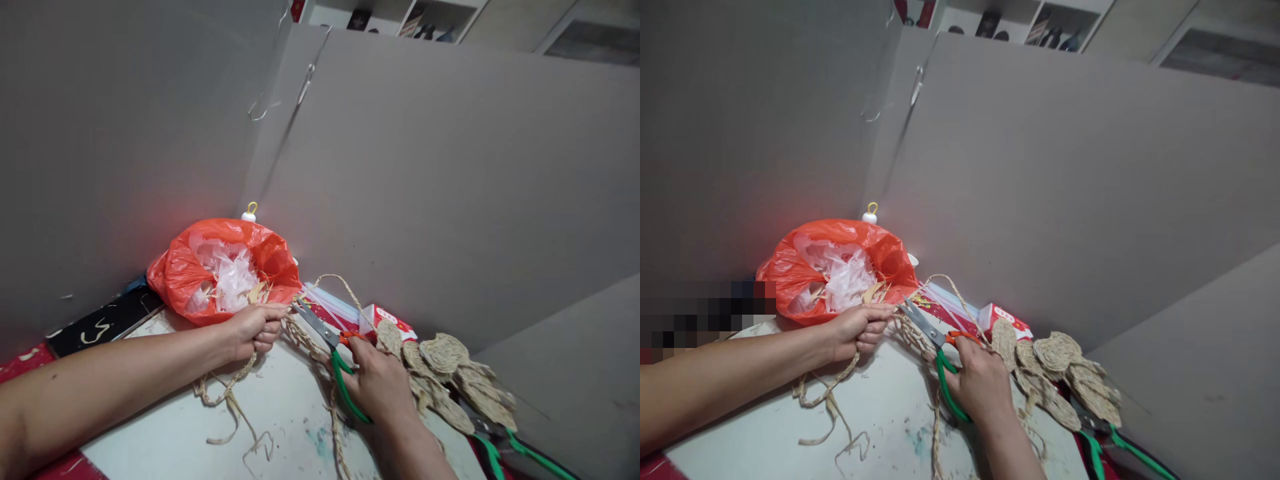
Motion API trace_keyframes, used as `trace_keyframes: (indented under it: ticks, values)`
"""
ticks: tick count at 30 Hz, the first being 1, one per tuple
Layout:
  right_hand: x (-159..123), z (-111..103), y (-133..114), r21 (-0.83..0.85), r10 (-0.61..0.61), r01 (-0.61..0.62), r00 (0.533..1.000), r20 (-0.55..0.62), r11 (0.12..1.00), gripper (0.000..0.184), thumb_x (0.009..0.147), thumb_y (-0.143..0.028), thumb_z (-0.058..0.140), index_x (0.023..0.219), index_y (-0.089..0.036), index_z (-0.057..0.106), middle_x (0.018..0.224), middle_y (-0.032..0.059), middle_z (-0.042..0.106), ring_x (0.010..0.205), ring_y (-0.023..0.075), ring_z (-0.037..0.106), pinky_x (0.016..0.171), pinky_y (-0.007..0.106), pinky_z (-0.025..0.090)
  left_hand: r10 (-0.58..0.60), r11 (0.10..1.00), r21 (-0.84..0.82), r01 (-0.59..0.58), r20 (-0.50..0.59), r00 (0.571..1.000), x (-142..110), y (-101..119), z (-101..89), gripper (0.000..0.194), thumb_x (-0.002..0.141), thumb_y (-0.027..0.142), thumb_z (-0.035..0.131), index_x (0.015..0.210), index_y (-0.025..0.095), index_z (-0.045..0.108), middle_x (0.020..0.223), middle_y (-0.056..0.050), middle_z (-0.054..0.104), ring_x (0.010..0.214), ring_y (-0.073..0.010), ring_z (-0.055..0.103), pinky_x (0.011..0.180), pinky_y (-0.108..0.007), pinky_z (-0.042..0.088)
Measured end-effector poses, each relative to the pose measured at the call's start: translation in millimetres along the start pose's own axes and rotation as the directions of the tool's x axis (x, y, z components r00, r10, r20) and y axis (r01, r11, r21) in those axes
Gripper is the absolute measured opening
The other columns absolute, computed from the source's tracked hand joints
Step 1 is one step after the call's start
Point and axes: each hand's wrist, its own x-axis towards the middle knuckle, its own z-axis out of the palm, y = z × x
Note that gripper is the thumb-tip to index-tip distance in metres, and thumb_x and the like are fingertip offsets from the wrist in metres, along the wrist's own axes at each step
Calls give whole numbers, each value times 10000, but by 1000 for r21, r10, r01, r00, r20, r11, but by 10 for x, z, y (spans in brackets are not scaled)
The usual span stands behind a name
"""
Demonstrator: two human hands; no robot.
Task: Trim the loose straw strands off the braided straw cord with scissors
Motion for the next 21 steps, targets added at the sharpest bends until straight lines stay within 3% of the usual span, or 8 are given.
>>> trace_keyframes:
  ticks: [13, 21]
  values:
    - [17, -15, -42, 95, 23, -30, 997, 67, 995, 309, 825, -457, 478, 890, -196, 629, 703, 40, 670, 563, 160, 582, 594, 271, 363, 79, 990, 118, -81, 20, 997, -22, -26, 37, 82, 868, 255, 514, 891, 223, 442, 457, 125, 208, 364, -34, 73, 403, -191, 21]
    - [-33, 66, -36, 123, 48, -61, 993, 106, 991, 318, 819, -468, 491, 924, -201, 629, 728, 33, 700, 574, 172, 619, 572, 266, 390, 142, 972, 192, -136, -18, 990, 13, -30, 28, 169, 854, 310, 539, 980, 223, 467, 479, 124, 239, 351, -30, 110, 387, -190, 40]
